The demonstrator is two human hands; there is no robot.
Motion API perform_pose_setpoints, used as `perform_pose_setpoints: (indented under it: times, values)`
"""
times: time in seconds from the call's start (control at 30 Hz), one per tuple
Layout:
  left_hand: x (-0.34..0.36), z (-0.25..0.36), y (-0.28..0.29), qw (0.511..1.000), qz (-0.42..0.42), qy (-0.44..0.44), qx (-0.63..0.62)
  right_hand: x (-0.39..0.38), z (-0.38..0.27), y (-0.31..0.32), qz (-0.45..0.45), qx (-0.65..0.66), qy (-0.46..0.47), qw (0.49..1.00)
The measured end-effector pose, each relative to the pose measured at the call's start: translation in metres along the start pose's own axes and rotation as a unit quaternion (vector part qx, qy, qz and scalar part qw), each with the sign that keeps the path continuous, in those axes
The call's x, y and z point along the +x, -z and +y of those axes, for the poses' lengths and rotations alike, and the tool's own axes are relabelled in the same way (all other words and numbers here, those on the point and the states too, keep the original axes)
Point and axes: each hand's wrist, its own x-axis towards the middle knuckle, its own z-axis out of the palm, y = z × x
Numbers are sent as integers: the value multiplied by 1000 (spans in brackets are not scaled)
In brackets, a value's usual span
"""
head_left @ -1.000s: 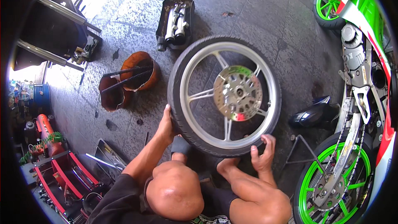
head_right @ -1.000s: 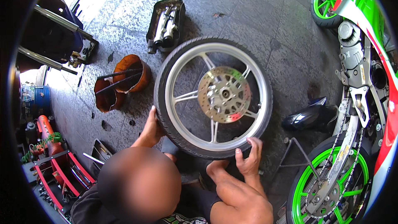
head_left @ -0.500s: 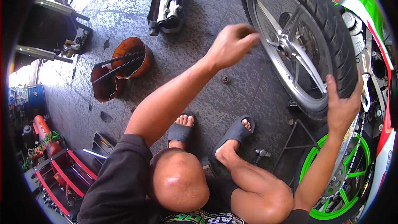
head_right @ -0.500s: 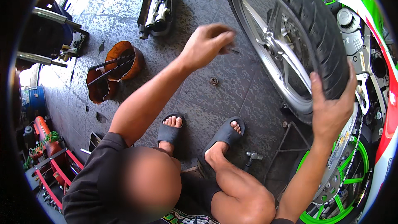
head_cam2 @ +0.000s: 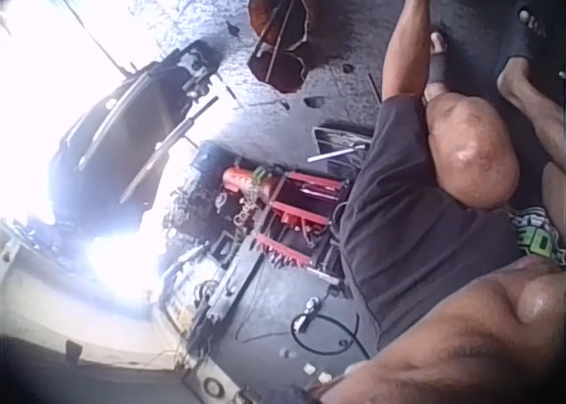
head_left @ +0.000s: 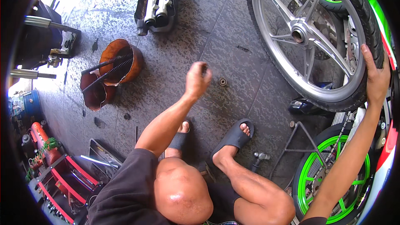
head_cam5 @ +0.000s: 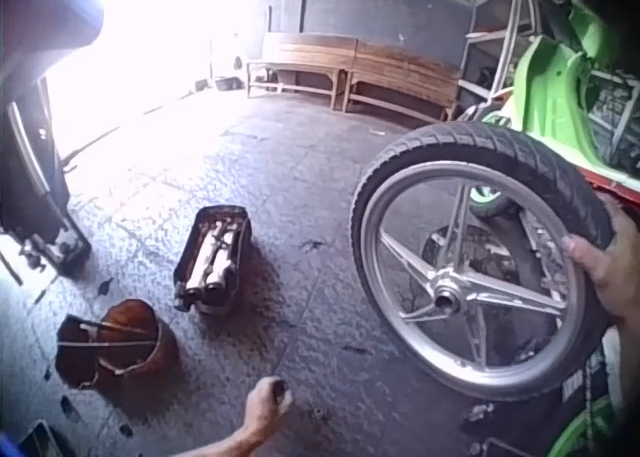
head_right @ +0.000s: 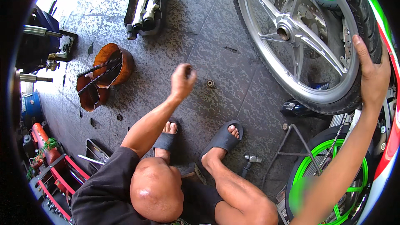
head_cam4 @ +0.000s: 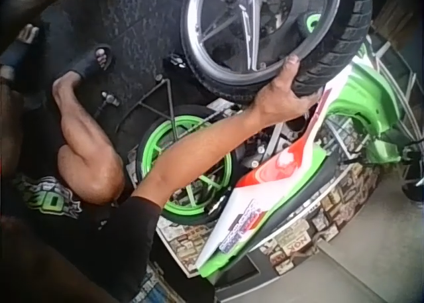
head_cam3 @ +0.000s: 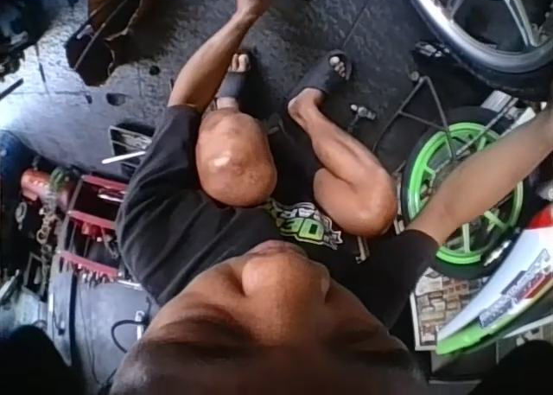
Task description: Servicing the front wheel components of a motorcycle, including disc brake inspection and axle removal.
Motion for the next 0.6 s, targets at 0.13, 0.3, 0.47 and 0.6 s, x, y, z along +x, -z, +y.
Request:
perform_pose_setpoints:
  times: [0.13, 0.3, 0.47, 0.6]
  values:
    - [37, -55, 80, 965, 217, -18, 144, 29, 38, -1, -63, 52, -73, 994]
    - [45, -82, 115, 956, 235, -20, 172, 59, 111, -4, -99, -145, 153, 972]
    - [38, -110, 118, 963, 211, 26, 165, 71, 109, -7, -120, -116, 134, 977]
    - [27, -82, 106, 945, 271, 41, 180, 75, 92, -8, -103, -121, 166, 973]
